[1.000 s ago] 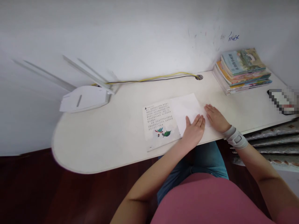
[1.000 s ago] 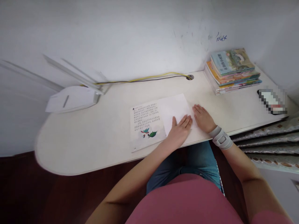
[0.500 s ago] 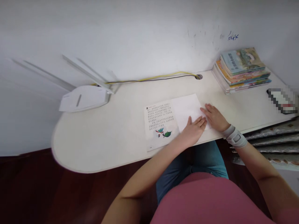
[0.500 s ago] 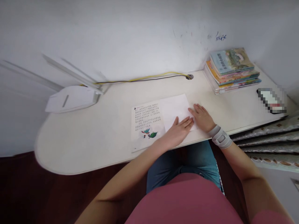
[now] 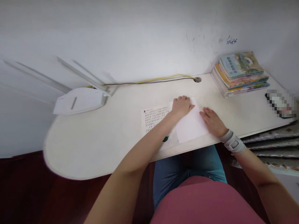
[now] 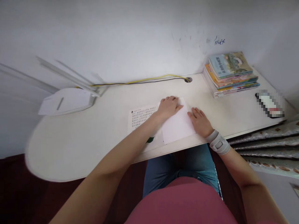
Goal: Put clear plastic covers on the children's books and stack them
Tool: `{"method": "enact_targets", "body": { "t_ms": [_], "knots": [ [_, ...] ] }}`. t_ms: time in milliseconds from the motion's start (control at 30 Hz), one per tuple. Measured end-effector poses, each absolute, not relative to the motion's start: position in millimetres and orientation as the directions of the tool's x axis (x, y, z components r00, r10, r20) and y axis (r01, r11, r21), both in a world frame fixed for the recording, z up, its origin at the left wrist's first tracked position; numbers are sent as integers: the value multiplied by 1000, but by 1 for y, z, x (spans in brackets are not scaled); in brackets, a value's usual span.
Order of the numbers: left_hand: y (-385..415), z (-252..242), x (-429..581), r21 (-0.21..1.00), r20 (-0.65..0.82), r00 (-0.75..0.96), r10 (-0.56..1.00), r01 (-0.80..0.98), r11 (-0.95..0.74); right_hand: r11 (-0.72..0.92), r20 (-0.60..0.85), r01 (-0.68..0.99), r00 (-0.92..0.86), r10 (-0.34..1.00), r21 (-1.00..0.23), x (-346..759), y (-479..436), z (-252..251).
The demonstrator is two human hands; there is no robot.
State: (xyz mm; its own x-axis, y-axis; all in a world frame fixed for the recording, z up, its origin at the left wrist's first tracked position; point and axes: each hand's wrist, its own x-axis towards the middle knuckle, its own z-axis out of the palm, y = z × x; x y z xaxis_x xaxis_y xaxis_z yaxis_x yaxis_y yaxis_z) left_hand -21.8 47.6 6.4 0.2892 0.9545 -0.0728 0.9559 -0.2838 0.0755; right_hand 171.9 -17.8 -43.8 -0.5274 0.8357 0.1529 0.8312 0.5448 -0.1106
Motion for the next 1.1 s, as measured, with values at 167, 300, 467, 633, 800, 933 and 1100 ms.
{"method": "enact_targets", "body": {
  "t_ms": [167,300,467,633,800,933,1100],
  "knots": [
    [51,16,-21,44,-94,296,951,955,-293,534,155,837,-515,843,-120,170,-18,-45],
    [56,20,-20,46,-129,310,942,951,-307,530,162,837,-509,846,-135,169,-19,-43],
    [59,12,-16,106,-111,331,937,941,-320,524,151,837,-504,851,-158,168,-20,-40],
    [39,11,-24,128,-94,389,916,918,-376,503,146,838,-482,864,-210,169,-20,-37],
    [-13,14,-43,111,-256,470,844,882,-457,396,186,893,-361,914,-214,171,-20,-38],
    [-35,3,-38,88,-295,450,843,891,-445,401,166,903,-377,911,-155,169,-21,-38],
    [-31,-9,-27,98,-261,443,858,896,-433,421,152,900,-403,903,-113,169,-21,-39]
  ]
}}
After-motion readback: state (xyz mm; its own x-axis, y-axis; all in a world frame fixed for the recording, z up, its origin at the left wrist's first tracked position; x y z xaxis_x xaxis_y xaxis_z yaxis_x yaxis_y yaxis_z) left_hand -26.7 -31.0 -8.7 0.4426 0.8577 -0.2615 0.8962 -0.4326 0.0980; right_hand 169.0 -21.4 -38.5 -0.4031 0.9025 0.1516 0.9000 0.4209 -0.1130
